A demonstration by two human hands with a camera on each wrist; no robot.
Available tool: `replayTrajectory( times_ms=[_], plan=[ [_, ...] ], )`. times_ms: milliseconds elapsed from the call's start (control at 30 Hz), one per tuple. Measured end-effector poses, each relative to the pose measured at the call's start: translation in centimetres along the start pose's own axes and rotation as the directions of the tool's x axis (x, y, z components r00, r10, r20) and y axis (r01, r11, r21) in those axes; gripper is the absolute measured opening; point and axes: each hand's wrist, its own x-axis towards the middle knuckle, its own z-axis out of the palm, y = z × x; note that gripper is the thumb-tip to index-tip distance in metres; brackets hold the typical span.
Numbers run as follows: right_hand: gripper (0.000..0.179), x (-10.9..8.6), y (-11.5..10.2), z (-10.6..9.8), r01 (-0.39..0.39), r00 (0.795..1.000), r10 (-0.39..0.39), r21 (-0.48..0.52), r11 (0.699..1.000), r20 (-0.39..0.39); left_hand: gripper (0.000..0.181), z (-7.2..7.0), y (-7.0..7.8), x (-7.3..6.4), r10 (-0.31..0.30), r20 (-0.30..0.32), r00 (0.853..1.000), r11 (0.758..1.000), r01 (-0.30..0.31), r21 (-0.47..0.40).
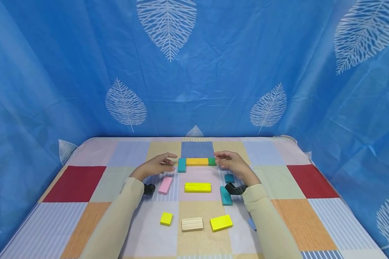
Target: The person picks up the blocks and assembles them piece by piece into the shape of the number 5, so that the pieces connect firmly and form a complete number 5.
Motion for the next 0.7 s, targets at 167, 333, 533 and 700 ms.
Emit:
replayTrajectory(
  times_ms=[167,333,533,700],
  plan=[
    [0.052,-0.8,-0.7,0.5,0.023,0.999,-0.025,0.052,0.998,0.028,0.055,0.1,-0.1,-1.3,0.046,-0.026,0.999,0.999,-0.046,-0.021],
    [0.048,-2.0,-1.2,1.2,0.07,0.997,-0.07,0.014,0.997,-0.015,0.051,0.6,-0.1,-2.6,0.114,-0.06,0.992,0.993,-0.115,-0.014],
    [0.042,-3.5,-1.4,1.8,0.17,0.985,-0.17,-0.048,0.984,0.008,0.048,1.1,0.0,-4.1,0.144,-0.094,0.985,0.989,-0.142,0.03],
    [0.042,-4.0,-1.6,2.2,0.191,0.982,-0.189,-0.065,0.979,0.028,0.053,1.0,-0.2,-5.4,0.093,-0.08,0.992,0.996,-0.092,0.019]
  ],
)
